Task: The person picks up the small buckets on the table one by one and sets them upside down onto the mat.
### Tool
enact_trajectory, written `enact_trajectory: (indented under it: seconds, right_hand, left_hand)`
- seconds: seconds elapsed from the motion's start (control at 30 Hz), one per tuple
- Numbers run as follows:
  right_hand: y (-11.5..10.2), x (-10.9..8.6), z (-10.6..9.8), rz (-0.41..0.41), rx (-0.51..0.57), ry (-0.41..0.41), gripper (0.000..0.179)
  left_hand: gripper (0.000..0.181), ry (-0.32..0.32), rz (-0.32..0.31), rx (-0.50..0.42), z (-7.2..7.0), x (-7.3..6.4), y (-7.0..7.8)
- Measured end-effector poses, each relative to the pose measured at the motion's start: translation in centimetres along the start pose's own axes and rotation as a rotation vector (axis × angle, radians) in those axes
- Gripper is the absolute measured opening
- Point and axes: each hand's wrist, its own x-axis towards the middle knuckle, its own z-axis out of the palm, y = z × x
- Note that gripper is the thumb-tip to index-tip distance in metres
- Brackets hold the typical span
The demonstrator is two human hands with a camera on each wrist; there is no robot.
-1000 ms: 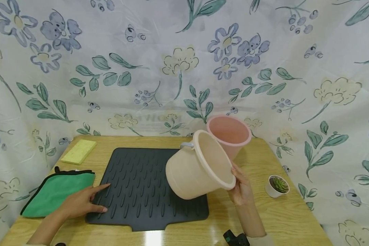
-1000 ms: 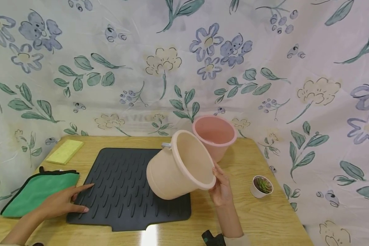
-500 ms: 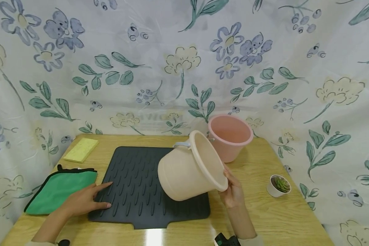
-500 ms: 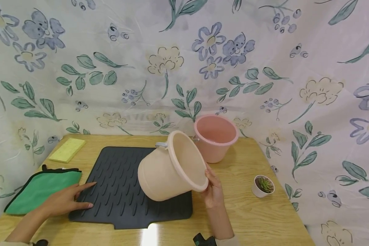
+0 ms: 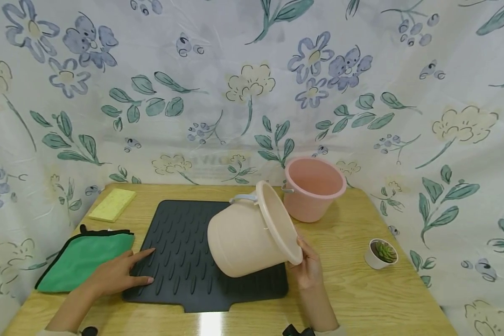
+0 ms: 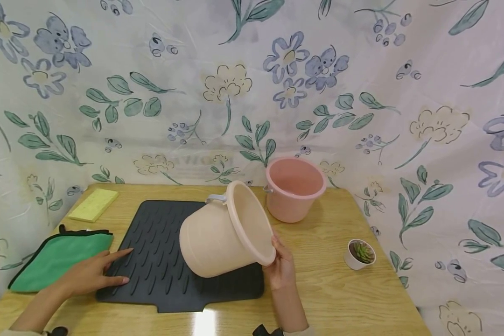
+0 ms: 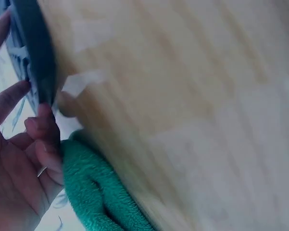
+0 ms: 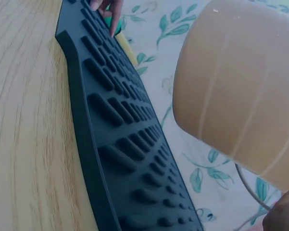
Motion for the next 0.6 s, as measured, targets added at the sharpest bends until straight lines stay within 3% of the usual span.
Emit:
enact_trajectory:
  seconds: [0.17,0.27,0.4,0.6]
  right_hand:
    - [0.7,0.0,0.2,0.009,0.034,0.009,0.057]
    - [1.2,-0.1,0.3,0.005,0.072,0.041,0.053]
    - [1.6,0.0,0.3,-0.01,0.09,0.089,0.048]
    - [2.0,0.2,0.5,-0.008,0.104,0.098,0.048]
  left_hand:
    - [0.078,0.01,0.022,-0.203,-0.5,-0.1,-0.2]
    - [0.077,0.04,0.025,-0.24,-1.0,0.1,0.1]
    - [0.074,0.085,0.057,-0.263,-1.3,0.4,1.4]
    - [0.067,0.138,0.115,-0.407,-0.6,0.6,4.3]
